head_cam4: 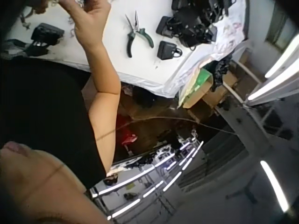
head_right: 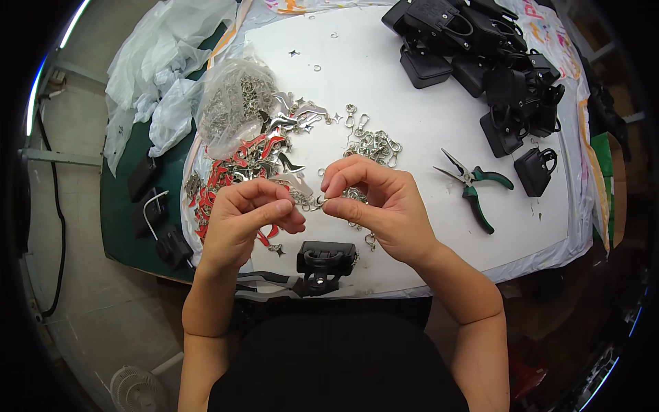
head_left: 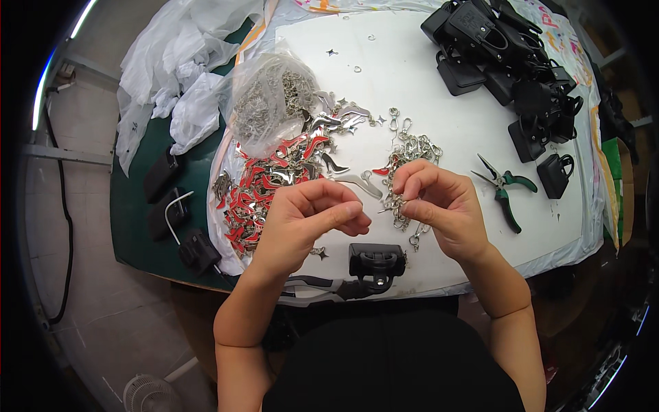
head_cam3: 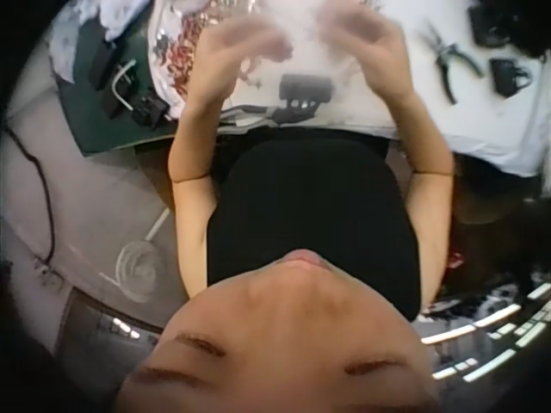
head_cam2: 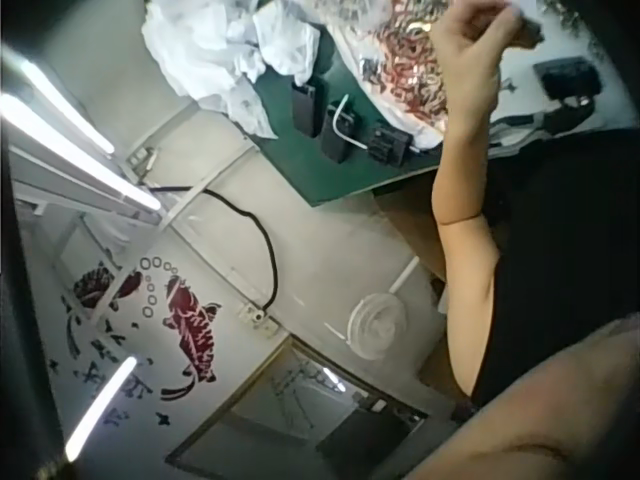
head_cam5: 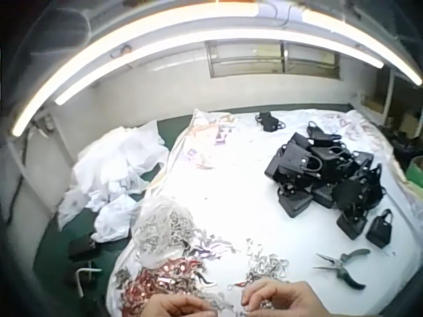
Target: The person assembles decorative keychains by attaching metal chains to small black plastic padlock charms using two pairs of pliers. The person picks up individual chain links and charms from piles on the table, connects them, and uses the pliers to squeeze the links shut.
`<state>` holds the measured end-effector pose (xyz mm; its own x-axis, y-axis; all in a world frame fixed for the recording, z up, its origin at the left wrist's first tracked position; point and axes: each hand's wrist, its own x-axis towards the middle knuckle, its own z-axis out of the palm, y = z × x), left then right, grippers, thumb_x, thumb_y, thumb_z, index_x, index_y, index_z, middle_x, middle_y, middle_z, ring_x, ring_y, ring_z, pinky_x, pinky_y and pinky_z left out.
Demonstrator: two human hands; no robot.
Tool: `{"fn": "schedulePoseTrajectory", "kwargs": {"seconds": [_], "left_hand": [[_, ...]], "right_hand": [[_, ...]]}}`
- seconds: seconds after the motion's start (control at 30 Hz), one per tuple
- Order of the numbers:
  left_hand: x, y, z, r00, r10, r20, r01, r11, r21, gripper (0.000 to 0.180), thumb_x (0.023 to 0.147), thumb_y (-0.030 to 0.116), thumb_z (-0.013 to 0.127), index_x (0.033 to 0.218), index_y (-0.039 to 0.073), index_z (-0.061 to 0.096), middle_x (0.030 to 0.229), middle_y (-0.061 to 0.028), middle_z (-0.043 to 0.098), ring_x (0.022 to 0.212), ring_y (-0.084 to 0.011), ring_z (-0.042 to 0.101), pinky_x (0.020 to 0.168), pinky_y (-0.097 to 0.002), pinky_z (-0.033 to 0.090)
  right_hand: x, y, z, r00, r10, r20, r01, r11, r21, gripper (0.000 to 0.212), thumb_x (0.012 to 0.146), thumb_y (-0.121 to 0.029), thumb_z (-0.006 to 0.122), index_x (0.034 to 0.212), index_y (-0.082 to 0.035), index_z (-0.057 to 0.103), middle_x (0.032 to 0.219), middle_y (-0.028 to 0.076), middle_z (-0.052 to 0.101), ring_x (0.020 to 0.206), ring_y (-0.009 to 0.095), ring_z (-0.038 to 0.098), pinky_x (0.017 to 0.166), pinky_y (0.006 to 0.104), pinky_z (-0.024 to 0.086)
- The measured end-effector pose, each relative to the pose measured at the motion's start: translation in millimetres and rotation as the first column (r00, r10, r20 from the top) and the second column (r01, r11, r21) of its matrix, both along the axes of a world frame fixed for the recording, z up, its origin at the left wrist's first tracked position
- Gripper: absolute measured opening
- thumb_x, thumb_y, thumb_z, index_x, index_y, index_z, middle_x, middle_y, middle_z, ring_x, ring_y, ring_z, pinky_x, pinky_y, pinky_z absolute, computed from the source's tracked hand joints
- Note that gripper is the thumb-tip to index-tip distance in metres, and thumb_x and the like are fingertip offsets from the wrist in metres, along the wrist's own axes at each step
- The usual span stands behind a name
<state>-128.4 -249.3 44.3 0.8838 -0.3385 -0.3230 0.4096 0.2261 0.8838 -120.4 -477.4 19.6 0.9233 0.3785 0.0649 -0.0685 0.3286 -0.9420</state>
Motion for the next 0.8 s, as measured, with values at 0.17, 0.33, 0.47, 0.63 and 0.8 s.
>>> {"fn": "schedulePoseTrajectory", "kwargs": {"seconds": [0.17, 0.33, 0.47, 0.63, 0.8], "left_hand": [[-42, 12, 21, 0.875, -0.410, 0.258, 0.243, 0.832, 0.499, 0.022, 0.081, 0.011, 0.081, 0.094, 0.001, 0.067, 0.073, -0.0064, 0.068, 0.061, -0.0118, 0.064, 0.057, -0.0252, 0.048], [-70, 3, -2, 0.716, -0.580, 0.387, 0.232, 0.722, 0.652, 0.025, 0.080, 0.016, 0.082, 0.099, 0.005, 0.069, 0.075, -0.0050, 0.063, 0.063, -0.0182, 0.062, 0.057, -0.0282, 0.047], [-69, 2, -2, 0.751, -0.517, 0.412, 0.197, 0.770, 0.607, 0.025, 0.081, 0.018, 0.081, 0.098, 0.005, 0.068, 0.080, -0.0068, 0.062, 0.068, -0.0214, 0.062, 0.060, -0.0310, 0.048], [-62, -4, 0, 0.765, -0.477, 0.434, 0.131, 0.774, 0.620, 0.028, 0.078, 0.019, 0.084, 0.095, 0.005, 0.068, 0.089, -0.0069, 0.061, 0.073, -0.0209, 0.063, 0.063, -0.0308, 0.049], [-50, -4, -8, 0.763, -0.387, 0.519, 0.069, 0.846, 0.529, 0.023, 0.082, 0.009, 0.078, 0.100, 0.002, 0.067, 0.091, -0.0052, 0.060, 0.080, -0.0176, 0.065, 0.073, -0.0283, 0.051]], "right_hand": [[-3, -10, 8, 0.998, -0.018, -0.059, 0.026, 0.991, 0.133, 0.007, 0.091, -0.003, 0.066, 0.095, -0.003, 0.060, 0.108, 0.011, 0.067, 0.088, 0.011, 0.060, 0.079, 0.0258, 0.049], [-3, -14, 17, 0.843, 0.522, -0.131, -0.537, 0.800, -0.269, 0.009, 0.096, -0.008, 0.061, 0.100, -0.003, 0.055, 0.102, 0.009, 0.069, 0.070, 0.010, 0.062, 0.063, 0.0254, 0.050], [-3, -16, 14, 0.814, 0.577, 0.065, -0.502, 0.756, -0.420, 0.013, 0.095, -0.011, 0.062, 0.103, -0.002, 0.055, 0.096, 0.008, 0.068, 0.075, 0.018, 0.066, 0.067, 0.0311, 0.051], [-11, -14, 17, 0.795, 0.596, 0.114, -0.487, 0.739, -0.465, 0.012, 0.095, -0.008, 0.062, 0.103, -0.003, 0.056, 0.092, 0.008, 0.067, 0.077, 0.021, 0.066, 0.068, 0.0321, 0.051], [-27, -18, 11, 0.876, 0.457, 0.152, -0.351, 0.823, -0.447, 0.010, 0.096, -0.005, 0.060, 0.101, -0.003, 0.052, 0.091, 0.007, 0.064, 0.073, 0.016, 0.062, 0.066, 0.0300, 0.050]]}}
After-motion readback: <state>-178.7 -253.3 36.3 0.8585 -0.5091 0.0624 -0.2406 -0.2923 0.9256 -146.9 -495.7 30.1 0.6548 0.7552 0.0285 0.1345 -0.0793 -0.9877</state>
